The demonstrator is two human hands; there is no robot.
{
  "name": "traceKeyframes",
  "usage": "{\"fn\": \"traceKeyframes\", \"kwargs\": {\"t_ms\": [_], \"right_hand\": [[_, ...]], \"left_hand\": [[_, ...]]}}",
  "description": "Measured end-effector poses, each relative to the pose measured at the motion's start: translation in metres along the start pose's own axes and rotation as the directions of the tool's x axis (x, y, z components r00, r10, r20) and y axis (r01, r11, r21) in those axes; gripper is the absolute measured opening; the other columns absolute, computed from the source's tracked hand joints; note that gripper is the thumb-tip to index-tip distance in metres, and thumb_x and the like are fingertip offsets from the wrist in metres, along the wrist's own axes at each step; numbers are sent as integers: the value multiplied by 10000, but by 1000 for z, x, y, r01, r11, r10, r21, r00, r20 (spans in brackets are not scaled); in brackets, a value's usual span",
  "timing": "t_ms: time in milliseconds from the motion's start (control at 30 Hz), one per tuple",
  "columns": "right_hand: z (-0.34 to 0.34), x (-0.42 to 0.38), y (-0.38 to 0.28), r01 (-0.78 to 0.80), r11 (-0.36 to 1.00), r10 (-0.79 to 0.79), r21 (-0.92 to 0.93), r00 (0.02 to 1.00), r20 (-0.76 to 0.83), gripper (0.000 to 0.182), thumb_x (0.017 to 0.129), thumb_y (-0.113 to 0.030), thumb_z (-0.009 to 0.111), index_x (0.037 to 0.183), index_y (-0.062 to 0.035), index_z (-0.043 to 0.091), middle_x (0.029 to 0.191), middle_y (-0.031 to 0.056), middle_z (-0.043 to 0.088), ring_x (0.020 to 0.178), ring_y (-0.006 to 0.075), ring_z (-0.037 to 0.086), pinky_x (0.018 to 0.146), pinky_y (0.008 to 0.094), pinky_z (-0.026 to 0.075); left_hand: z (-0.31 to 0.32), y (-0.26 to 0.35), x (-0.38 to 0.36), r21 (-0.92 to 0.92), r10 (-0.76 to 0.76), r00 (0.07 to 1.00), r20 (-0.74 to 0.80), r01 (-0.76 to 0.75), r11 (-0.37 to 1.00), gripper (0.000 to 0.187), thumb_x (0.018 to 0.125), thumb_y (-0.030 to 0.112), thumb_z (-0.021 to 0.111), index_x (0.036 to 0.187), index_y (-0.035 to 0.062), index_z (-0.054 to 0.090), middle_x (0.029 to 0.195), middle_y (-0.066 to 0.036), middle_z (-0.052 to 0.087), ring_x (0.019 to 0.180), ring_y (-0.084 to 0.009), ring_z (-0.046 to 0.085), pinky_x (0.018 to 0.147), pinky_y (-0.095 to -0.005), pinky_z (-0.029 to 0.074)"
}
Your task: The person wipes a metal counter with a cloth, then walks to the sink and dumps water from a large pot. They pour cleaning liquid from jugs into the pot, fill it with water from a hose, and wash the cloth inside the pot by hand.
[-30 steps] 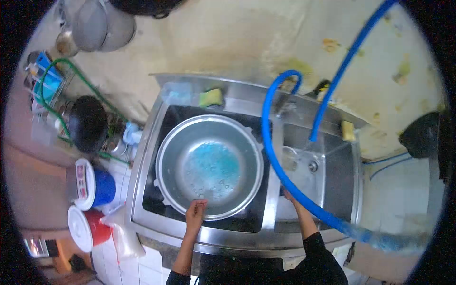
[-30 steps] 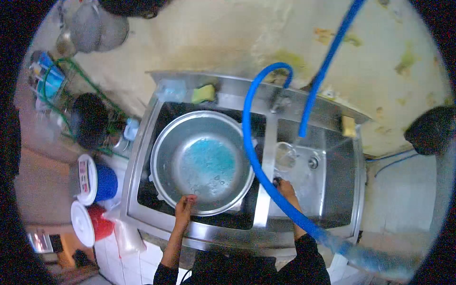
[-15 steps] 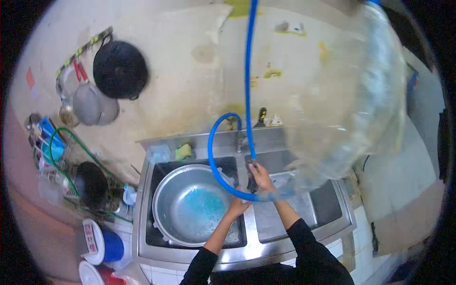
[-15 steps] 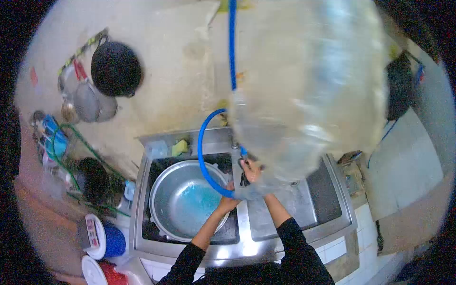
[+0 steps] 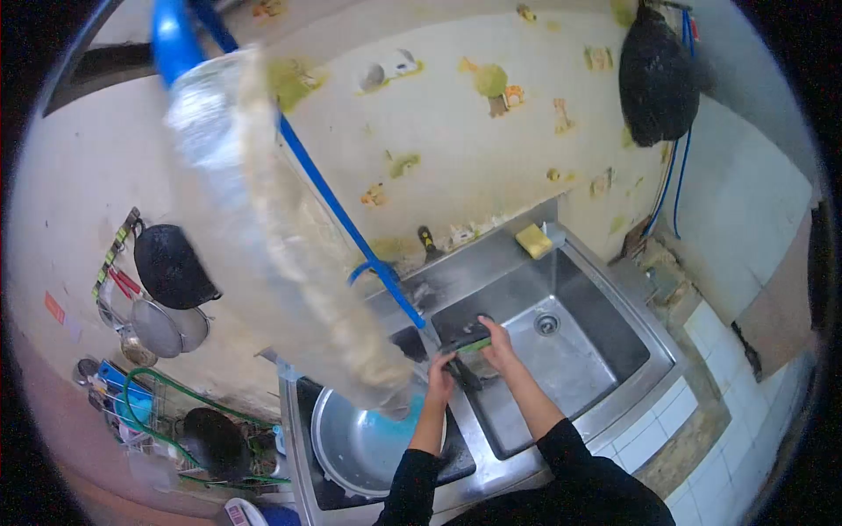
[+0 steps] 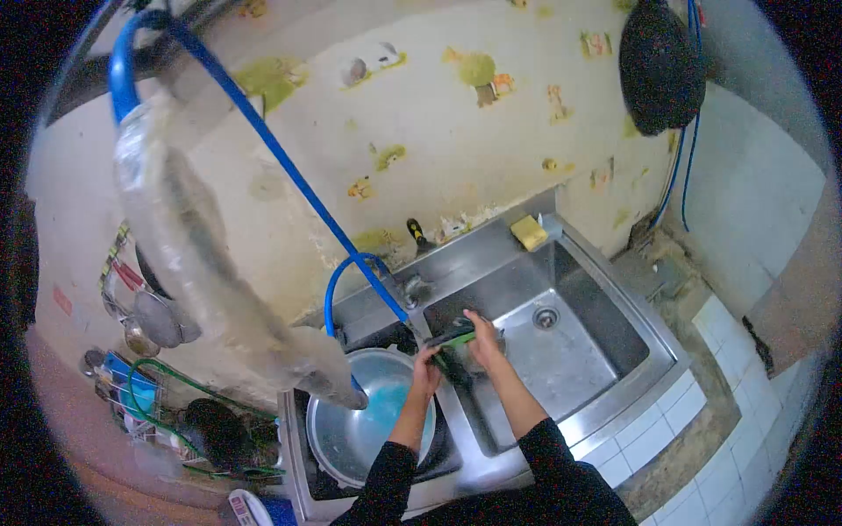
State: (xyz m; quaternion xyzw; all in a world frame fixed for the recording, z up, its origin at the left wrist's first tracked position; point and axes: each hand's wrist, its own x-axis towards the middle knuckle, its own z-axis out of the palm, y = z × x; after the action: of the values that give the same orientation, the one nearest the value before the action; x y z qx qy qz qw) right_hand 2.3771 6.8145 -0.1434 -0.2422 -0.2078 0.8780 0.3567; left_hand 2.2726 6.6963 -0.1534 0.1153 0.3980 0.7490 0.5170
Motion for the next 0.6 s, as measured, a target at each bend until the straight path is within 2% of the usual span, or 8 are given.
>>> {"fn": "traceKeyframes", "kwargs": {"t_ms": [100, 200, 267, 333, 400, 467, 533, 600], "right_hand": [[-73, 7, 65, -151, 988, 147, -13, 975, -165, 302, 720, -255, 658, 951, -104, 534, 951, 59, 552, 942, 204, 529, 728, 386, 459], [-61, -17, 79, -349, 937, 334, -8, 903, -271, 237, 740, -206, 608, 956, -130, 545, 987, 57, 558, 962, 202, 535, 770, 404, 453], [-32, -42, 56, -410, 912, 390, 14, 855, -342, 179, 778, -167, 557, 953, -125, 560, 1014, 55, 571, 976, 196, 542, 821, 408, 446], [-10, -53, 36, -349, 864, 312, 362, 937, 159, 229, 801, -240, 545, 1012, -152, 556, 1095, 39, 540, 1021, 212, 516, 896, 412, 401], [-3, -40, 48, -177, 953, 145, 245, 979, 143, 296, 839, -313, 504, 1053, -113, 545, 1093, 64, 554, 1022, 230, 518, 921, 382, 389], [15, -24, 46, -145, 869, 48, 472, 976, 211, 317, 859, -319, 495, 1043, -64, 538, 1075, 96, 569, 1009, 216, 527, 921, 358, 388], [27, -17, 51, -77, 878, -9, 473, 984, 177, 339, 867, -319, 485, 1024, -25, 544, 1041, 125, 585, 972, 208, 547, 911, 341, 393], [35, -13, 52, 122, 960, -107, 253, 991, -75, 370, 882, -309, 457, 1046, 10, 546, 1002, 126, 597, 889, 212, 575, 843, 317, 425]], "left_hand": [[25, 2, 3, -97, 56, 996, -68, -63, 993, 202, 738, 46, 568, 932, 13, 523, 847, -84, 586, 870, -209, 550, 771, -334, 439], [35, -2, 2, -128, 133, 987, -87, -143, 981, 190, 761, 66, 559, 930, 14, 490, 823, -87, 576, 866, -222, 549, 815, -343, 433], [12, -11, 18, -157, 103, 972, -213, -138, 978, 120, 805, 159, 550, 752, 61, 505, 923, -113, 578, 937, -233, 540, 873, -335, 393], [6, -8, 21, -234, 74, 976, -203, -122, 964, 145, 826, 193, 539, 794, 57, 502, 899, -102, 575, 928, -228, 543, 867, -340, 401], [12, -3, 19, -312, 44, 979, -198, -106, 944, 177, 848, 227, 529, 835, 53, 500, 875, -90, 572, 918, -224, 546, 861, -344, 409], [27, -3, 14, -272, 78, 967, -244, -146, 951, 216, 864, 265, 513, 910, 56, 485, 877, -71, 566, 872, -212, 558, 818, -361, 441], [18, -9, 17, -106, 138, 944, -300, -177, 979, 240, 871, 275, 498, 973, 58, 486, 907, -75, 566, 843, -206, 566, 785, -368, 461], [22, -11, 16, 188, 240, 846, -477, -169, 968, 258, 877, 283, 484, 1007, 60, 496, 923, -77, 570, 829, -208, 573, 757, -348, 472]]}}
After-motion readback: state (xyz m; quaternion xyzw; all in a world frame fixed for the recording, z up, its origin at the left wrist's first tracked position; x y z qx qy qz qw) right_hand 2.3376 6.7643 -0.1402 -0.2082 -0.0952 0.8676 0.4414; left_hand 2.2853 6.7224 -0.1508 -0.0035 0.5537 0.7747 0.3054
